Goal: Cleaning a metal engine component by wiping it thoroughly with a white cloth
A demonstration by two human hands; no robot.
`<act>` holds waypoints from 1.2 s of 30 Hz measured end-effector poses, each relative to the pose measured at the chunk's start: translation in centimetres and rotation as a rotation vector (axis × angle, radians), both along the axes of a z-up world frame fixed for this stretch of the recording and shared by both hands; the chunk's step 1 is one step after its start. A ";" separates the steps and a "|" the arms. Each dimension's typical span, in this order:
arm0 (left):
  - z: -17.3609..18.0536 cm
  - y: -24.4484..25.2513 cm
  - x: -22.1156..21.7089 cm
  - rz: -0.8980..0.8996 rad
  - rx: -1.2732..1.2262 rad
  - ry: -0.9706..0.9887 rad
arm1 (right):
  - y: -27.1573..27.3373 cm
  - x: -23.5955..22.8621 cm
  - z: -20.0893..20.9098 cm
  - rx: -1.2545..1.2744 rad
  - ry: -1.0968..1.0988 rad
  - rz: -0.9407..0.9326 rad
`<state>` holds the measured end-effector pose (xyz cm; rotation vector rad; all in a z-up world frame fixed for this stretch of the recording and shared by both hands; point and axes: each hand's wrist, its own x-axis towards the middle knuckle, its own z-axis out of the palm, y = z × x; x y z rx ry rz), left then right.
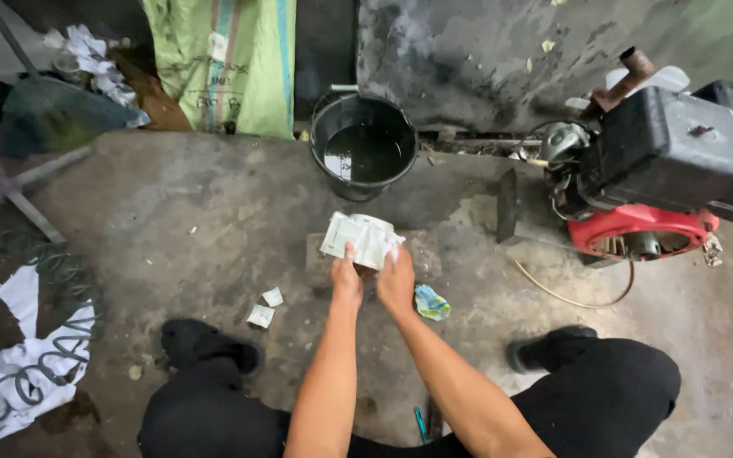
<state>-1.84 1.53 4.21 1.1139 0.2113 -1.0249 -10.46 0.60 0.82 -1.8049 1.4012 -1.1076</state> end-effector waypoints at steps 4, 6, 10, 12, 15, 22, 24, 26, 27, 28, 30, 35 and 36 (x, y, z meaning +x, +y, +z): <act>1.1 0.9 -0.5 -0.180 0.224 -0.374 | 2.6 1.3 -1.4 -0.249 0.160 -0.050; -2.5 0.1 0.3 -0.200 0.275 -0.458 | 2.6 1.6 -0.4 -0.260 0.143 0.028; -6.1 -0.3 1.0 -0.164 0.238 -0.429 | -2.3 2.8 -1.7 -0.276 0.221 0.014; -1.6 -0.1 0.0 -0.069 0.113 -0.325 | -5.4 3.4 -1.3 -0.282 0.232 0.113; -1.5 0.3 0.3 0.023 -0.027 -0.060 | -7.9 3.8 -1.3 -0.170 0.221 0.199; -2.7 -0.1 1.0 -0.114 0.188 -0.352 | -0.2 1.1 1.9 -0.328 0.287 0.296; -3.5 -0.5 1.1 -0.166 0.240 -0.477 | 1.9 0.5 2.3 -0.397 0.273 0.328; -1.8 -0.3 0.9 -0.138 0.212 -0.431 | 1.4 -0.1 3.3 -0.430 0.281 0.400; -0.9 0.0 0.6 -0.110 0.183 -0.377 | 1.3 -0.7 3.9 -0.461 0.296 0.476; -0.8 0.3 0.5 -0.109 0.184 -0.375 | 0.6 -0.3 4.1 -0.460 0.297 0.478; -0.2 0.4 1.1 -0.096 0.140 -0.321 | -1.5 1.2 4.9 -0.456 0.378 0.450; -3.6 -0.8 1.0 0.021 -0.032 -0.023 | -9.2 4.0 -1.5 -0.214 0.305 0.368; -3.8 -0.9 1.0 0.013 -0.048 0.001 | -10.4 4.2 -3.5 -0.027 0.267 0.335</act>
